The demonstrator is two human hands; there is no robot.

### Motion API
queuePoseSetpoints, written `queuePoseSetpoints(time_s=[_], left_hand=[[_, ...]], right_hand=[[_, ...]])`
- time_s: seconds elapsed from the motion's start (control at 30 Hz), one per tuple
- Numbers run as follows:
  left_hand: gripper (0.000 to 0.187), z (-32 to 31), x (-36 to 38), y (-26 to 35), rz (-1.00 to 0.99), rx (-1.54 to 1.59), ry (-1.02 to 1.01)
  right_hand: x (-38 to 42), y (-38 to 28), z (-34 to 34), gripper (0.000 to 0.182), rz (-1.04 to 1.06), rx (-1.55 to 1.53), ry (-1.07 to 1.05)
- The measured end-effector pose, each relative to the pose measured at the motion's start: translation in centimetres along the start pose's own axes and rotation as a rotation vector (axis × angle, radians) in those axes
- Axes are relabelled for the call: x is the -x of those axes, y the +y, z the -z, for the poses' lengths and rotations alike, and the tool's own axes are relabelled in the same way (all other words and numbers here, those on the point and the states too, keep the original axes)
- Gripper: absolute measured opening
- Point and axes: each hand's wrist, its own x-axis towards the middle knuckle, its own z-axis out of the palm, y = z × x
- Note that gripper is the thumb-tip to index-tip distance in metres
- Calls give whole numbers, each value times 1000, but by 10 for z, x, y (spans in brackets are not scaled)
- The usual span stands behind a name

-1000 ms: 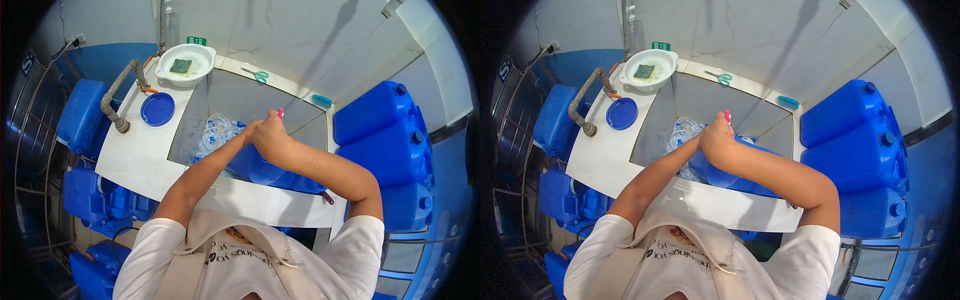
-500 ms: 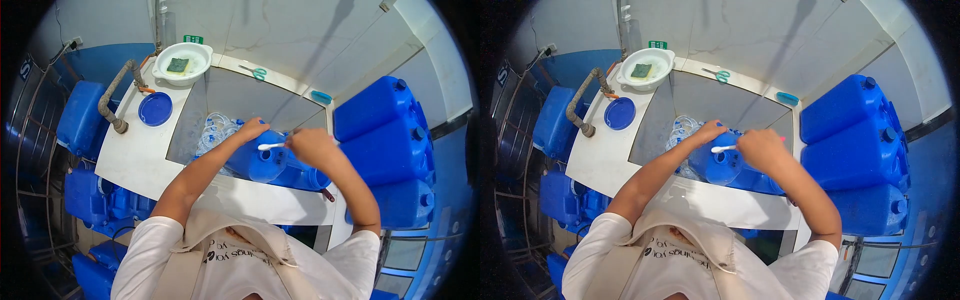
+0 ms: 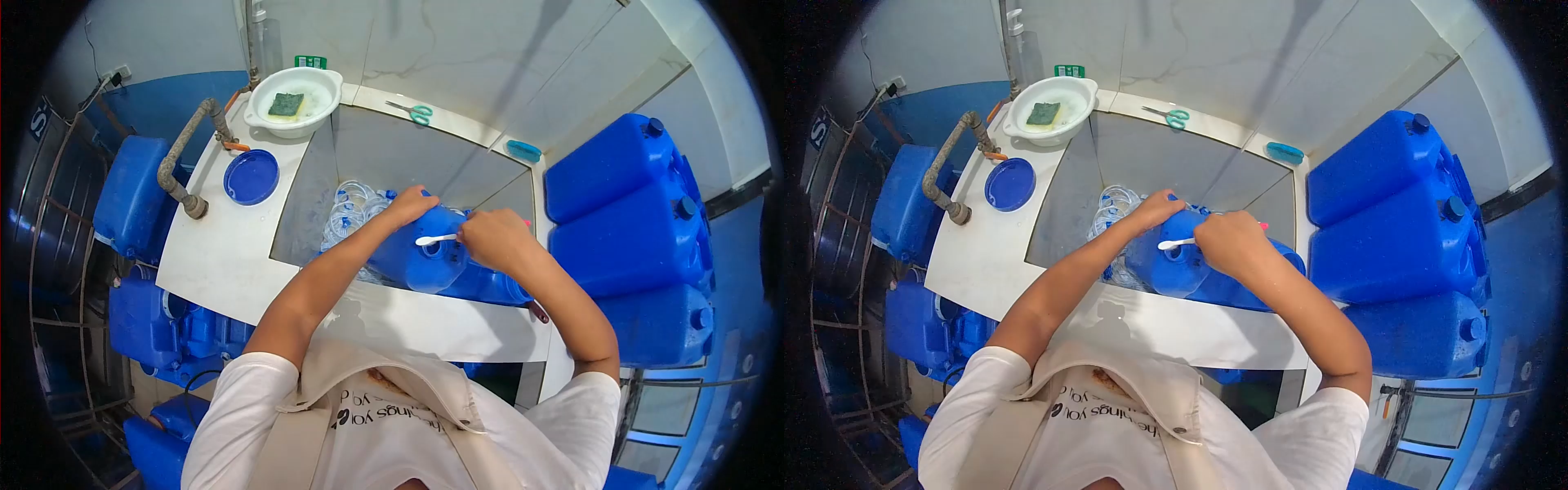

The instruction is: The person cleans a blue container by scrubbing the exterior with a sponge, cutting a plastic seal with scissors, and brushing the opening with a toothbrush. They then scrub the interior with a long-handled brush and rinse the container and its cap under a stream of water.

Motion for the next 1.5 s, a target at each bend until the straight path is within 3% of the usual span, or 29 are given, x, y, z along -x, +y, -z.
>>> queuePoseSetpoints(time_s=[0.1,0.2,0.43,0.53,0.73,0.9,1.03,1.1,1.2,1.33,1.4,1.5], left_hand=[[54,2,-1,3,-8,-36,32],[56,3,-1,3,-1,-57,0],[52,1,-2,2,-15,-56,50],[52,0,-1,1,4,-53,29],[51,0,-2,3,-10,-61,64],[50,0,4,9,15,-60,32],[50,2,0,6,-19,-85,53],[50,-1,2,3,-9,-75,53],[52,1,2,7,-18,-113,79],[56,5,6,12,25,-106,31],[57,3,4,13,27,-118,12],[57,1,3,8,-8,-117,47]], right_hand=[[5,-3,8,10,20,-15,-153],[3,2,8,19,11,7,-119],[7,3,21,19,-5,5,-203],[5,3,13,20,-27,48,-102],[12,2,28,18,-79,45,-214],[-15,-4,0,12,133,242,168],[-18,-1,18,13,138,224,167],[-16,-7,13,8,55,103,-108],[-4,6,10,10,-13,-19,-71],[8,16,13,22,-106,96,-98],[9,10,16,23,-96,-13,33],[10,10,18,23,-150,-39,-87]])
